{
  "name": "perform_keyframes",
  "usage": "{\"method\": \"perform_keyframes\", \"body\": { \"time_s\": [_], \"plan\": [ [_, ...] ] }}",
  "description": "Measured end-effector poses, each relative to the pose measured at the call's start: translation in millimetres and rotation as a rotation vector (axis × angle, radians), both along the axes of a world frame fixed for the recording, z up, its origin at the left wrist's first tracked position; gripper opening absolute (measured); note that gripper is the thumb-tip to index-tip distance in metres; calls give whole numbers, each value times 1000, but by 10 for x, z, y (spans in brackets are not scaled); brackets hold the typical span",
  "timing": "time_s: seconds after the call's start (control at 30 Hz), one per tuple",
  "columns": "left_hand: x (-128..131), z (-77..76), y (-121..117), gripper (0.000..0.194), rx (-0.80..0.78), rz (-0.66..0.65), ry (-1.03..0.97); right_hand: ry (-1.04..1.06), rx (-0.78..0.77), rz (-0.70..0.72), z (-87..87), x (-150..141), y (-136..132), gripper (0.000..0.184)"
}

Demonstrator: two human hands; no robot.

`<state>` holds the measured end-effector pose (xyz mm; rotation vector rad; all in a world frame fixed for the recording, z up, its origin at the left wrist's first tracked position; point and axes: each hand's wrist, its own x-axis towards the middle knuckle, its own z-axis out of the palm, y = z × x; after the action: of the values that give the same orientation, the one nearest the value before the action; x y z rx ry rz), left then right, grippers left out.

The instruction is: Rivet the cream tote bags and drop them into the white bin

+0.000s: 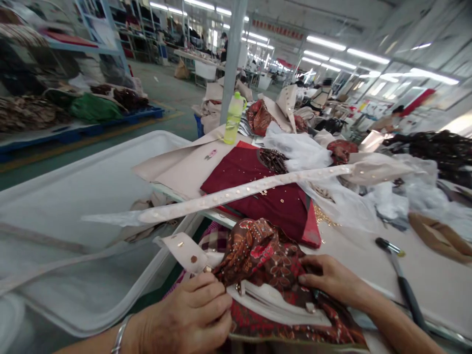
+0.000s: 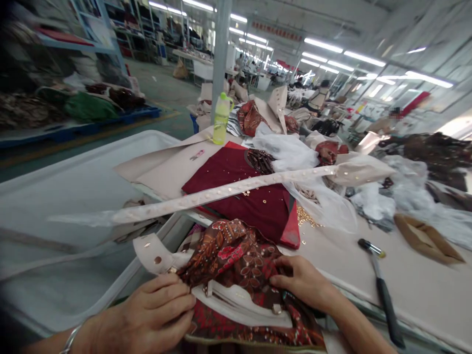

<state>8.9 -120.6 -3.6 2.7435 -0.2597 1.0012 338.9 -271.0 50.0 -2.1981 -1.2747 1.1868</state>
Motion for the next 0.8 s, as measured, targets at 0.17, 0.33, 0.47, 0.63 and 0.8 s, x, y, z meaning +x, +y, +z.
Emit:
{"method": "perform_keyframes", "body": {
  "time_s": [0.17,0.33,0.47,0.63,0.8],
  "plan": [
    [-38,-107,68,12,-74,58,44,303,199,-198,365,-311,-120,39],
    [-69,-102,150,12,-129,17,103,648,-45,151,588,-828,-42,34],
    [-58,-75,113,7,-123,10,102,413,-163,258,379,-1041,287,35],
    [-4,-80,23,11,-64,-113,120,-186,-207,713,-266,-1084,329,38],
    [-31,-54,-53,15,-103,-138,255,-745,-86,645,-797,-975,216,50]
  ]
}}
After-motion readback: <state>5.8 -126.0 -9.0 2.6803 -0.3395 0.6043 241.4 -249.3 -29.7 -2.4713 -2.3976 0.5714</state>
